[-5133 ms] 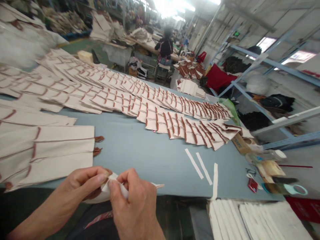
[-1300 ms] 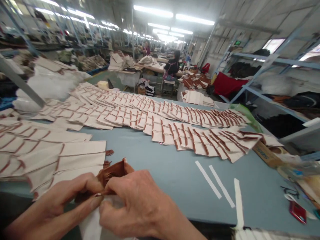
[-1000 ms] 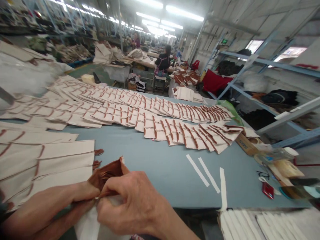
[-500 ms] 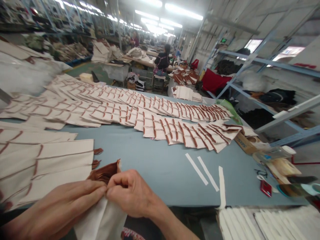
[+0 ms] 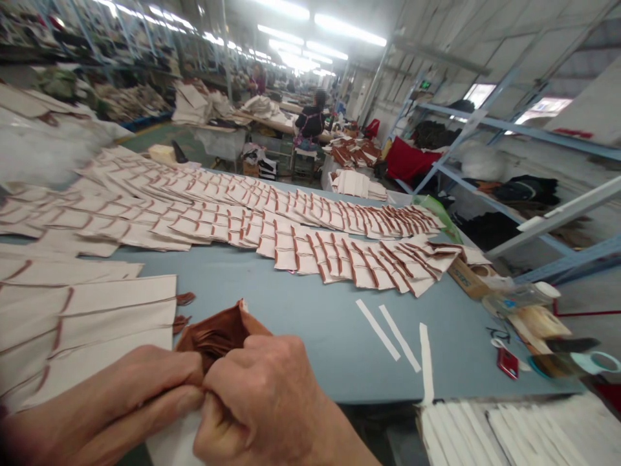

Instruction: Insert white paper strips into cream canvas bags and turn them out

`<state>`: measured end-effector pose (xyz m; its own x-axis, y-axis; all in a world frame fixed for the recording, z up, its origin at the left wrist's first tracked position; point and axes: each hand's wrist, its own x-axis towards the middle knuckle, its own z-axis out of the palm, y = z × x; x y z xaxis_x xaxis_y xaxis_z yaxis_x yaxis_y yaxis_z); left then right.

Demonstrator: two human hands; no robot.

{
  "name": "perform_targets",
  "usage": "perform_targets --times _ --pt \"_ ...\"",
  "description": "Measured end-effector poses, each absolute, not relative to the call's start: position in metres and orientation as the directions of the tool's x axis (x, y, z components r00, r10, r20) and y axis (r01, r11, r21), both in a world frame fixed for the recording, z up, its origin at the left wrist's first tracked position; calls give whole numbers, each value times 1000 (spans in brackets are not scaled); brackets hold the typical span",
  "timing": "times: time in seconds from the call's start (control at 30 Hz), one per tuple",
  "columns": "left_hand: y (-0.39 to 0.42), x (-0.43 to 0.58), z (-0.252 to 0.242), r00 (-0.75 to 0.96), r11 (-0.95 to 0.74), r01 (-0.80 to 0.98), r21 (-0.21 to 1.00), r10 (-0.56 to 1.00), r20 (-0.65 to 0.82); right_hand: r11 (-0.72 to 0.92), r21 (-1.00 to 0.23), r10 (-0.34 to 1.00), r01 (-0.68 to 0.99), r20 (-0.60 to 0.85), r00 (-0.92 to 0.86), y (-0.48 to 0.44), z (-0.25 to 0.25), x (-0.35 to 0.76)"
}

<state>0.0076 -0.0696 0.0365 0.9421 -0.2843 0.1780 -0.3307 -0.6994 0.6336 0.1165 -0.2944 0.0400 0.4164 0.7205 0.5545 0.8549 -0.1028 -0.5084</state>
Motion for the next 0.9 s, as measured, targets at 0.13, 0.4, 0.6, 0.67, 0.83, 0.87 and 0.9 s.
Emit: perform_targets --times 0.13,0.4,0.6,0.67,0.83,0.87,0.9 --pt "-74 19 41 880 -658 -460 596 -428 206 -79 -557 795 827 465 389 -303 38 115" --pt "-83 33 32 833 -689 -552 470 -473 286 -190 -792 868 580 141 477 -311 56 126" --pt "-78 45 20 872 -670 -489 558 -401 281 -179 -982 884 56 -136 446 -291 42 149" --pt "-72 45 28 904 -647 -381 661 -411 119 -154 -976 902 -153 -202 381 -283 32 151" --pt "-57 49 49 915 -586 -74 807 -361 -178 -131 -979 880 -157 -188 437 -287 35 146" --pt "-53 51 48 922 -559 -55 827 -346 -173 -121 -989 864 -88 -149 482 -293 39 147" --pt "-50 52 46 933 -531 -47 846 -327 -153 -112 -994 846 -19 -105 523 -299 44 150"
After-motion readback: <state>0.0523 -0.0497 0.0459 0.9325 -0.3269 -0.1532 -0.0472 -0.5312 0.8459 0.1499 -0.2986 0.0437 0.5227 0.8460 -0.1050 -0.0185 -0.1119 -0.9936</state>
